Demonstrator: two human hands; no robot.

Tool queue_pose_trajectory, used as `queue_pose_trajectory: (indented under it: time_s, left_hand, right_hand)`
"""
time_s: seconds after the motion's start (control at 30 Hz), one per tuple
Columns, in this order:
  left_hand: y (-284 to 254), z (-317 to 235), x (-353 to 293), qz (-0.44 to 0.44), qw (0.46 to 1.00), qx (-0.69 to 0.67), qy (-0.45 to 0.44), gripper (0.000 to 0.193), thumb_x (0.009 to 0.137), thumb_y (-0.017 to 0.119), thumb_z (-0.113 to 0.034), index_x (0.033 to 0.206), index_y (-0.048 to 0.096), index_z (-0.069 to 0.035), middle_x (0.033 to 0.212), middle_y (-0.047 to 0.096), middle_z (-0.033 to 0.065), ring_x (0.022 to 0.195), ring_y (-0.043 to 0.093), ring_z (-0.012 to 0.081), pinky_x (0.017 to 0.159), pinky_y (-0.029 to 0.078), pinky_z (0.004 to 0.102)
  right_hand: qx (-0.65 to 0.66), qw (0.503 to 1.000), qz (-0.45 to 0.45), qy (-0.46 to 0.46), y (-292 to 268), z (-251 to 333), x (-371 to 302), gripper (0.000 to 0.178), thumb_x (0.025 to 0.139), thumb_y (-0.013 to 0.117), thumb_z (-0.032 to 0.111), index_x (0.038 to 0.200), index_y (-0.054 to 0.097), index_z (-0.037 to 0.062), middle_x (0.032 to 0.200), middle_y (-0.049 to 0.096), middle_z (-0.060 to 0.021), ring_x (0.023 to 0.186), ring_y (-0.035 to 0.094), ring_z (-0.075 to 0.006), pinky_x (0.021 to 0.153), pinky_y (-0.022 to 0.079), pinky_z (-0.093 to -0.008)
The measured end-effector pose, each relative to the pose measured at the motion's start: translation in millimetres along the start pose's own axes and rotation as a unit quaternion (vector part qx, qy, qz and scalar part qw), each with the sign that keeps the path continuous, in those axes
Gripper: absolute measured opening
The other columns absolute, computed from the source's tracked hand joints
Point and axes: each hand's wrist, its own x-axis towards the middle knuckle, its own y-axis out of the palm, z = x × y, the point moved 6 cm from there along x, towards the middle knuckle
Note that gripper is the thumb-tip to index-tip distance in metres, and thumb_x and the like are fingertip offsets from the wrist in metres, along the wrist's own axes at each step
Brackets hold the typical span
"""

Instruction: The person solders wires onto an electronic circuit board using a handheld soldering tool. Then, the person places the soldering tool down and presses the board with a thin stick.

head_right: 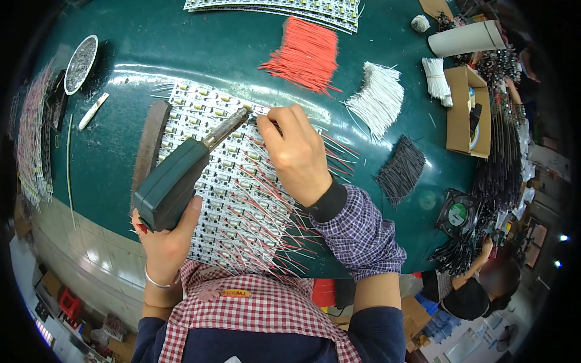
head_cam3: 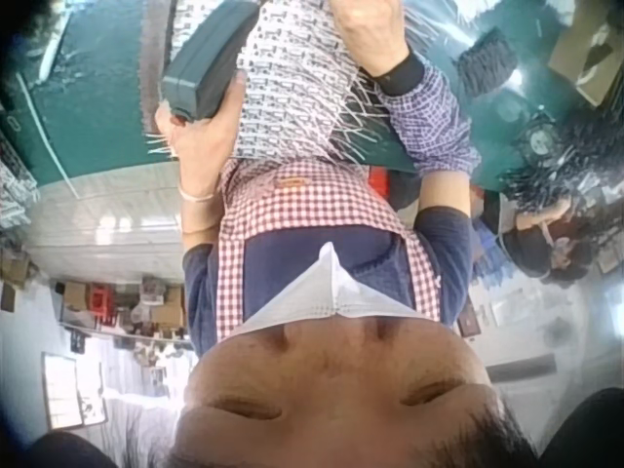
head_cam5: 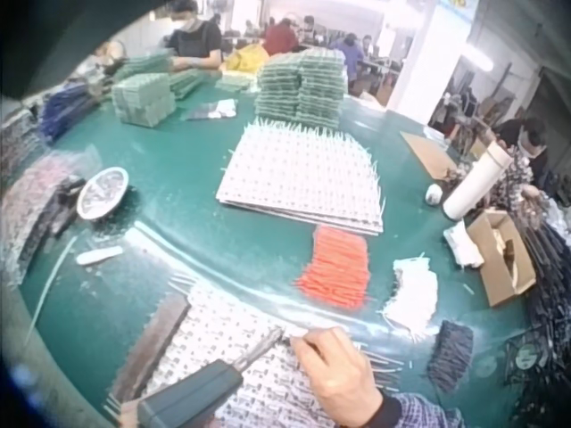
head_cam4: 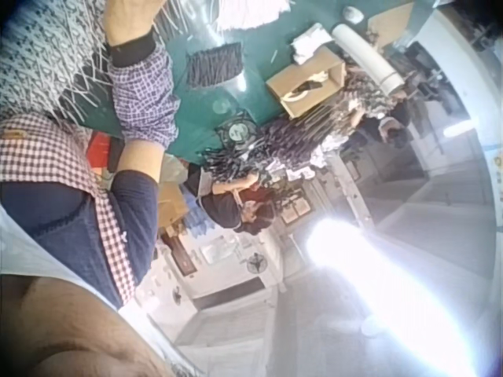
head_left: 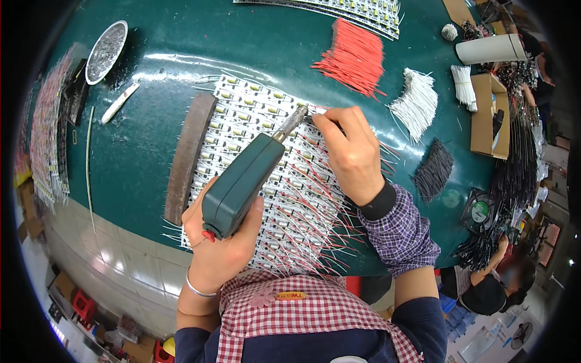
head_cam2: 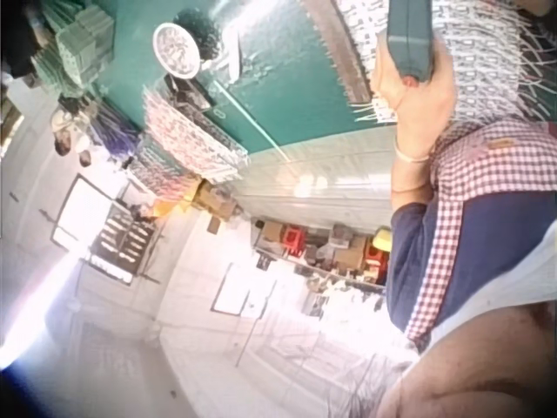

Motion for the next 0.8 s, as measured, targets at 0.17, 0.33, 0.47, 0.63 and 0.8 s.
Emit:
queue_pose_trajectory:
  time_s: [0.17, 0.33, 0.47, 0.63, 0.8]
  left_hand:
    - [2, 6, -1, -0.006, 1.000, -0.012, -0.026, 0.018, 0.079, 0.075, 0.003, 0.097, 0.071, 0.004, 0.088, 0.070, 0.0138, 0.072, 0.069, 0.0218, 0.066, 0.054, 0.0308]
    - [1, 3, 3, -0.009, 1.000, 0.003, 0.020, 0.018, 0.079, 0.074, 0.003, 0.097, 0.071, 0.003, 0.088, 0.068, 0.0141, 0.069, 0.067, 0.0237, 0.065, 0.053, 0.0326]
    - [5, -6, 4, 0.035, 0.988, 0.120, 0.090, 0.017, 0.079, 0.074, 0.003, 0.095, 0.069, 0.002, 0.088, 0.067, 0.0144, 0.067, 0.065, 0.0261, 0.064, 0.052, 0.0342]
    - [6, -5, 3, 0.022, 0.993, 0.098, 0.061, 0.014, 0.079, 0.073, 0.004, 0.092, 0.068, 0.002, 0.085, 0.064, 0.0132, 0.065, 0.063, 0.0261, 0.061, 0.050, 0.0346]
    - [6, -7, 3, 0.024, 0.995, 0.086, 0.051, 0.013, 0.079, 0.073, 0.004, 0.090, 0.067, 0.001, 0.081, 0.060, 0.0123, 0.062, 0.059, 0.0257, 0.057, 0.047, 0.0352]
  right_hand:
    - [0.001, 1.000, -0.001, -0.004, 2, 0, 0, 0.031, 0.072, 0.065, -0.004, 0.103, 0.066, -0.0030, 0.098, 0.059, -0.0109, 0.088, 0.059, -0.0269, 0.069, 0.052, -0.0358]
    - [-0.007, 1.000, 0.000, -0.006, 1, 1, 0, 0.031, 0.072, 0.066, -0.003, 0.103, 0.066, -0.0029, 0.097, 0.058, -0.0104, 0.088, 0.059, -0.0261, 0.069, 0.052, -0.0355]
    - [-0.011, 1.000, 0.002, -0.006, 2, 1, 0, 0.030, 0.073, 0.066, -0.002, 0.103, 0.066, -0.0032, 0.097, 0.058, -0.0104, 0.088, 0.059, -0.0258, 0.069, 0.052, -0.0352]
    - [-0.014, 1.000, -0.003, -0.010, 2, 2, 1, 0.030, 0.073, 0.066, -0.002, 0.103, 0.066, -0.0036, 0.097, 0.058, -0.0103, 0.089, 0.059, -0.0255, 0.068, 0.052, -0.0350]
    - [-0.019, 1.000, -0.002, -0.011, 2, 3, 1, 0.030, 0.073, 0.067, -0.001, 0.103, 0.066, -0.0037, 0.097, 0.058, -0.0104, 0.088, 0.059, -0.0256, 0.068, 0.053, -0.0349]
